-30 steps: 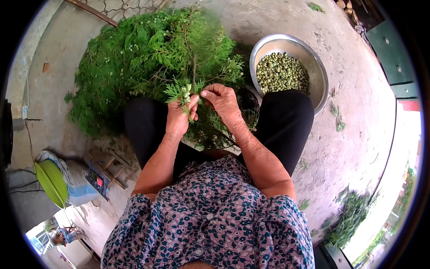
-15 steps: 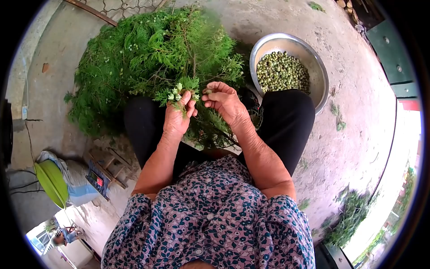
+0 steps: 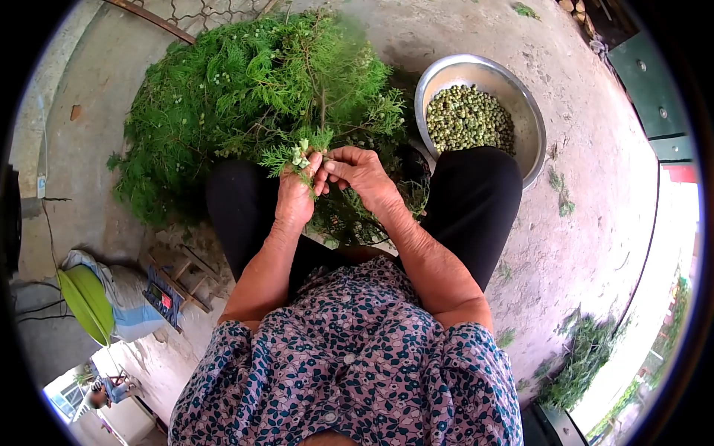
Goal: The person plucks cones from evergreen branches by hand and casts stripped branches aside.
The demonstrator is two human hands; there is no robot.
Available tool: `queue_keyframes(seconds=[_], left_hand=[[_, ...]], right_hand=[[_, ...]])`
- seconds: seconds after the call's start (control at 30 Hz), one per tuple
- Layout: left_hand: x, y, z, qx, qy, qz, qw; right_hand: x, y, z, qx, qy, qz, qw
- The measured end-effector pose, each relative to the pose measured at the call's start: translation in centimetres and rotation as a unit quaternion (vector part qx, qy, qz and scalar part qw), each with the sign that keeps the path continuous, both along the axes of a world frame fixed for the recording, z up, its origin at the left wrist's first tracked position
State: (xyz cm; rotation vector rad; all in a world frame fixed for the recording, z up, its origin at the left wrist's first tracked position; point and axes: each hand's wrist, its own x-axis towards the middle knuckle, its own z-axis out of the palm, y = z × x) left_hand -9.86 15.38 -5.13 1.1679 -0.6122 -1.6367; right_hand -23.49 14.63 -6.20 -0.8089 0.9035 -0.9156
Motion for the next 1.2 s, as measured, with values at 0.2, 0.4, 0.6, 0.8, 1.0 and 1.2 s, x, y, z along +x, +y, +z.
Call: queue_keyframes(seconds=[0.2,0.4,0.6,0.8,1.0,1.2], left_hand=[[0.0,0.1,-0.5,-0.01,0.006,-0.012,1.0],[0.0,0.0,0.6,0.019,0.022,-0.047,0.998],[0.3,-0.1,0.2,0.025,0.061,-0.059,0.996],[0.1,-0.1,-0.2,-0.002,0.048,-0.027,0.998],[0.1,-0.1,-0.5,-0.021,0.017,-0.024,0.999],[0.2,-0.3,-0.7,-0.058,0.052,-0.065,0.995]], right_hand=[[0.1,0.2,0.4,-0.019,0.033,-0.012,0.999],[-0.7,0.2,-0.2,0.116,-0.099,-0.01,0.988],[-1.4,0.3,-1.7,0.156,-0.229,0.011,0.961],[-1.9,0.0,-0.9,0.143,-0.216,-0.065,0.964],[-3.3,-0.7,-2.0,0.112,-0.257,-0.101,0.954],[-7.4,-3.0,3.1,0.013,-0.463,-0.258,0.848]])
